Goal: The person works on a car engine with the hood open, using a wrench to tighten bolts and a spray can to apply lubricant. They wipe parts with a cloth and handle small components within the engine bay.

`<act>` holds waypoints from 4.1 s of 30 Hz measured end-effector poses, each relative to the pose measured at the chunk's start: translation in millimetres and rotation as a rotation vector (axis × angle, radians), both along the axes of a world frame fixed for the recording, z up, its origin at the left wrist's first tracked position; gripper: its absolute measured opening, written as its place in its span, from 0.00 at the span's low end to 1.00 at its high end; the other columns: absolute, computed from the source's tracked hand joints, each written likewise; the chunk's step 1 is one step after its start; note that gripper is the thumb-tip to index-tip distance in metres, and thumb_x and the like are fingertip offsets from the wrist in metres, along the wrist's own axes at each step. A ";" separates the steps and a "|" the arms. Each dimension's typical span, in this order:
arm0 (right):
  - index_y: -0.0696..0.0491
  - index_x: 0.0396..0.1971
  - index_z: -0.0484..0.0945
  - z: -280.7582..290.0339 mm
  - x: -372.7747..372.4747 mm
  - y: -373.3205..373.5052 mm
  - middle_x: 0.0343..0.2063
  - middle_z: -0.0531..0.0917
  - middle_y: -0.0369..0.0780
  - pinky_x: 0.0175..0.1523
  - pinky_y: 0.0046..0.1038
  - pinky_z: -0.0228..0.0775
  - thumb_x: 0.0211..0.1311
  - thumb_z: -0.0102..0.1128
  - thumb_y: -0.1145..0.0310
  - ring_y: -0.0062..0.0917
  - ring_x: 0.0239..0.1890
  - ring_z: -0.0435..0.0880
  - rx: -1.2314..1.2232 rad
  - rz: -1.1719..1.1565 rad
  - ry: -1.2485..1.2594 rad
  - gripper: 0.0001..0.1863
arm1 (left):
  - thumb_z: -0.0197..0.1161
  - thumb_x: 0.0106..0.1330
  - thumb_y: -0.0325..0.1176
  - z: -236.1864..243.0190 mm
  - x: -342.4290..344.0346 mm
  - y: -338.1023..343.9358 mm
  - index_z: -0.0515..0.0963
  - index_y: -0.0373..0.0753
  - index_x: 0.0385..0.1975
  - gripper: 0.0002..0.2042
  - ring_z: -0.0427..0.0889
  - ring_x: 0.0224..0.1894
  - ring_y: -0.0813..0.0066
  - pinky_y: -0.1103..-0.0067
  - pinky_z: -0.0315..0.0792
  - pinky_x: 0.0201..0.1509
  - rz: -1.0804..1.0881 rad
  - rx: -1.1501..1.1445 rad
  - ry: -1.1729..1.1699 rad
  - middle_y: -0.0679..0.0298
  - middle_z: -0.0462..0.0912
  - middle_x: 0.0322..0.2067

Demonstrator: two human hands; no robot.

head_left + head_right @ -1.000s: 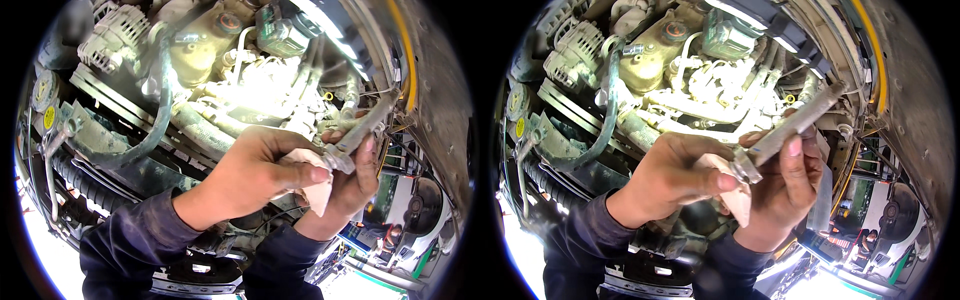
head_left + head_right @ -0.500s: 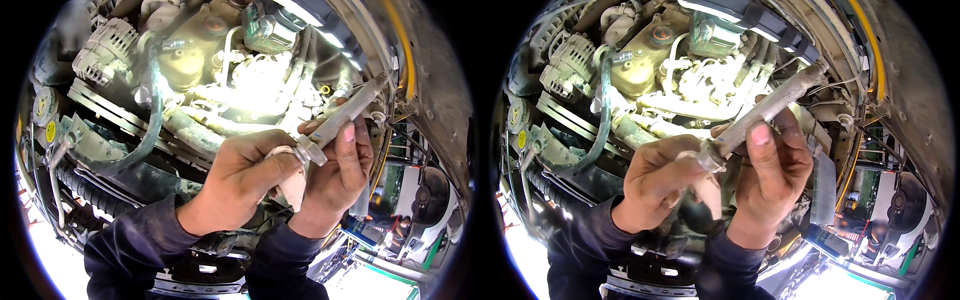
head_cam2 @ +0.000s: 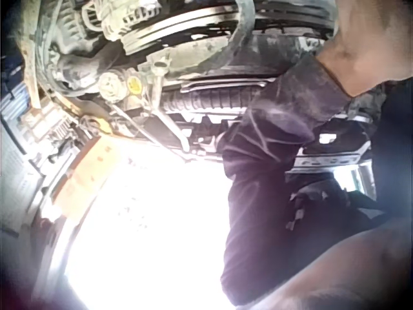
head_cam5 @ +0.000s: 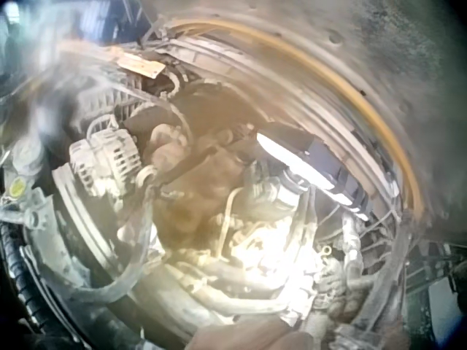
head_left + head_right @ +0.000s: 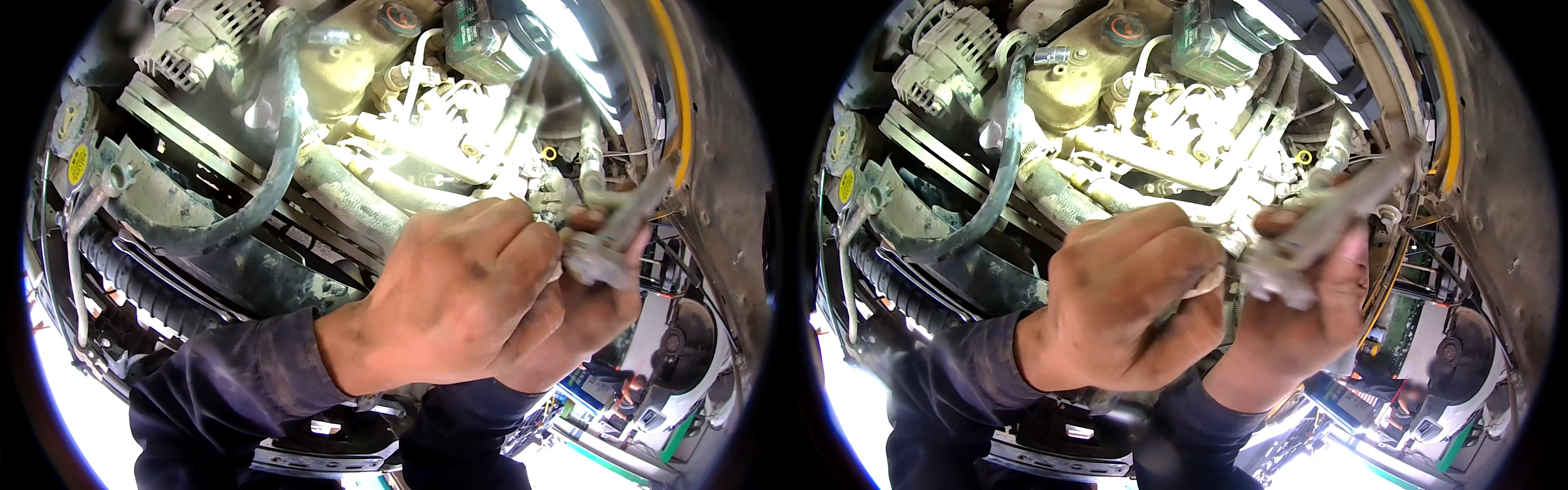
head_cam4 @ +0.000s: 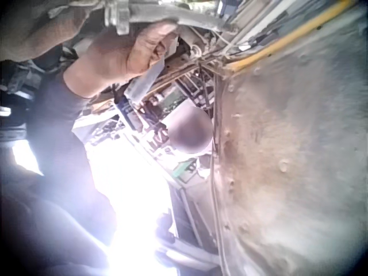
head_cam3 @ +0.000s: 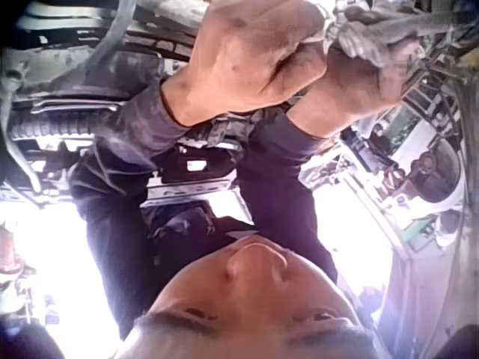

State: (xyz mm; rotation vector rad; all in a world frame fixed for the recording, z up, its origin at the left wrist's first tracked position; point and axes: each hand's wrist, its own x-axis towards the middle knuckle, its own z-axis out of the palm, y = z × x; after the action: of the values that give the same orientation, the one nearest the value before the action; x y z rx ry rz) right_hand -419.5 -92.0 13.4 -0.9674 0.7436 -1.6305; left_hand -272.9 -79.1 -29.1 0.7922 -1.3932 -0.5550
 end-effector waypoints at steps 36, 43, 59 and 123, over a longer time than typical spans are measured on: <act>0.61 0.42 0.78 27.3 -37.5 8.9 0.36 0.79 0.42 0.44 0.23 0.76 0.66 0.57 0.64 0.28 0.46 0.74 0.092 0.234 -0.518 0.14 | 0.63 0.44 0.15 -10.8 -11.0 -1.1 0.76 0.32 0.27 0.10 0.79 0.27 0.70 0.79 0.71 0.28 -0.188 0.079 -0.015 0.59 0.78 0.27; 0.61 0.42 0.79 32.1 -49.3 9.7 0.36 0.78 0.42 0.44 0.23 0.75 0.65 0.57 0.64 0.27 0.45 0.74 0.112 0.261 -0.545 0.15 | 0.62 0.51 0.15 1.8 -9.2 -0.6 0.73 0.32 0.32 0.10 0.80 0.31 0.70 0.78 0.72 0.36 -0.372 0.277 0.117 0.57 0.78 0.31; 0.63 0.33 0.76 52.6 -43.2 17.1 0.33 0.79 0.44 0.40 0.25 0.84 0.58 0.56 0.80 0.27 0.39 0.79 0.175 0.176 -0.492 0.04 | 0.59 0.37 0.12 -0.9 -45.3 15.3 0.71 0.34 0.28 0.16 0.77 0.24 0.65 0.75 0.69 0.25 -0.323 0.075 0.201 0.59 0.75 0.24; 0.57 0.42 0.77 47.2 -43.9 16.0 0.27 0.83 0.42 0.34 0.26 0.78 0.69 0.55 0.59 0.29 0.29 0.83 0.077 -0.059 -0.239 0.15 | 0.71 0.58 0.28 81.2 -87.9 33.3 0.78 0.33 0.30 0.08 0.76 0.22 0.86 0.87 0.66 0.23 -0.333 0.476 0.630 0.65 0.82 0.24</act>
State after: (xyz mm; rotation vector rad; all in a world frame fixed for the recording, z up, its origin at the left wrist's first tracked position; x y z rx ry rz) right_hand -463.4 -76.0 60.7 -0.6861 0.6708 -1.7200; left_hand -360.8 -45.8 52.1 0.6694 -0.8072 -1.3060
